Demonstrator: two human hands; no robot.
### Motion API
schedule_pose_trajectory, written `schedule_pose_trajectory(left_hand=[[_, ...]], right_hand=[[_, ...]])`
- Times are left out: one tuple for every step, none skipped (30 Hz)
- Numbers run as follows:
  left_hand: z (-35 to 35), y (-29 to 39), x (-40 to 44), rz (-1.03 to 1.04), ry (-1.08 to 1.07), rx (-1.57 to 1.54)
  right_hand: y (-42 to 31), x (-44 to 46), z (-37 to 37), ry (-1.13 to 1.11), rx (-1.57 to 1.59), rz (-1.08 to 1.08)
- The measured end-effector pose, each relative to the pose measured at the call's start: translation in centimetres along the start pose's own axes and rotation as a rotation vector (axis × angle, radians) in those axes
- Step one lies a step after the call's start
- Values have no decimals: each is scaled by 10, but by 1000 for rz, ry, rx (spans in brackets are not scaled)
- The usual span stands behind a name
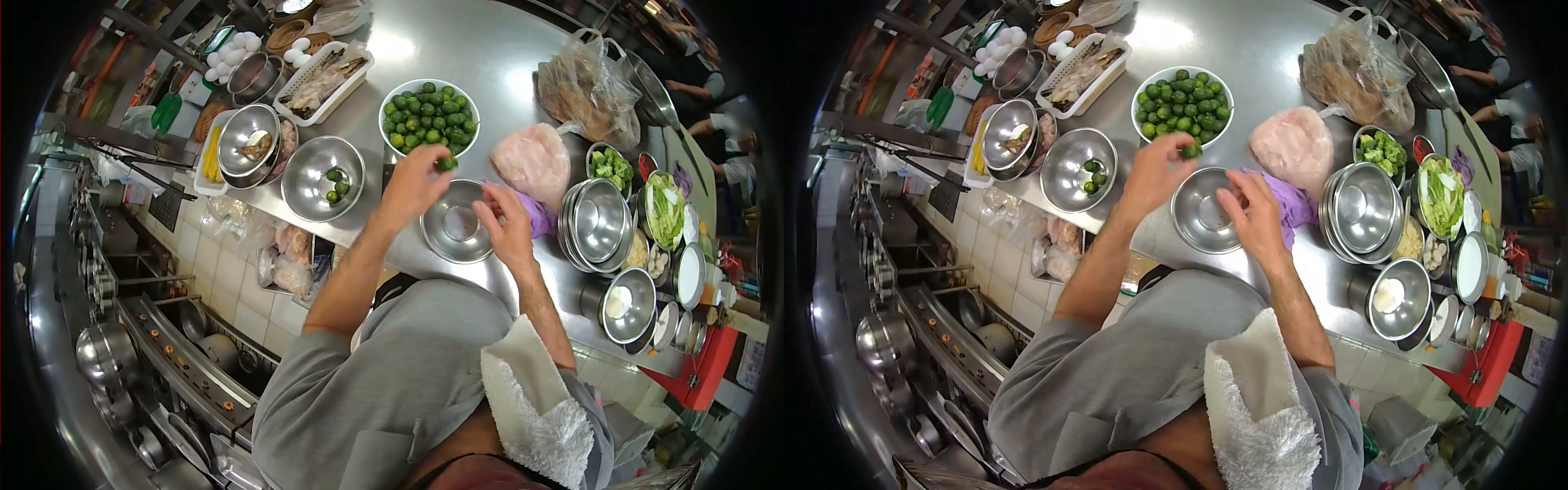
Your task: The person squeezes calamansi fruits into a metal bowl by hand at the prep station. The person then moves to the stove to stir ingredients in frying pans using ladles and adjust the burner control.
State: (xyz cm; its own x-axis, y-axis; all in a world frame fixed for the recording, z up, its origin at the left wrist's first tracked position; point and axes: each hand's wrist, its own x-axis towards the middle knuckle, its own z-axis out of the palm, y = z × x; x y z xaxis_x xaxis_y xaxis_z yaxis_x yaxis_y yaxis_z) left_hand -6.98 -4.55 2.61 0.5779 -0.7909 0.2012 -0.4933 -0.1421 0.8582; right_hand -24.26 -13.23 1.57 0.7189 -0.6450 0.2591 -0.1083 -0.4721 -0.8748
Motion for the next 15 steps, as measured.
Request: schedule_pose_trajectory(left_hand=[[2,3,-10,40,-80,-48],[4,6,-18,80,-161,-97],[6,6,-23,81,-168,-103],[8,4,-29,63,-188,-131],[10,3,-34,44,-207,-158],[12,2,-38,40,-210,-163],[13,2,-41,15,-203,-205],[14,1,-45,-11,-195,-246],[17,-2,-48,-14,-196,-248],[21,-6,-51,-16,-150,-280],[25,-9,-54,-19,-103,-312],[28,-10,-57,-20,-106,-313],[31,-11,-58,-71,-96,-343],[33,-12,-59,-121,-87,-372],[34,-13,-60,-120,-92,-374]], right_hand=[[-6,5,2,-6,27,16],[-8,8,3,-12,54,34],[-7,10,4,-6,48,41],[-4,12,5,-84,75,31],[-1,11,6,-165,103,22],[5,8,10,-168,119,62],[8,6,10,-170,117,67],[10,4,10,-172,98,54],[11,2,10,-173,80,40],[10,0,10,-173,80,42],[9,-3,10,-176,116,111],[8,-5,10,-178,152,181],[8,-6,10,-175,151,183],[10,-7,10,-176,157,197],[11,-8,10,-177,162,211]])
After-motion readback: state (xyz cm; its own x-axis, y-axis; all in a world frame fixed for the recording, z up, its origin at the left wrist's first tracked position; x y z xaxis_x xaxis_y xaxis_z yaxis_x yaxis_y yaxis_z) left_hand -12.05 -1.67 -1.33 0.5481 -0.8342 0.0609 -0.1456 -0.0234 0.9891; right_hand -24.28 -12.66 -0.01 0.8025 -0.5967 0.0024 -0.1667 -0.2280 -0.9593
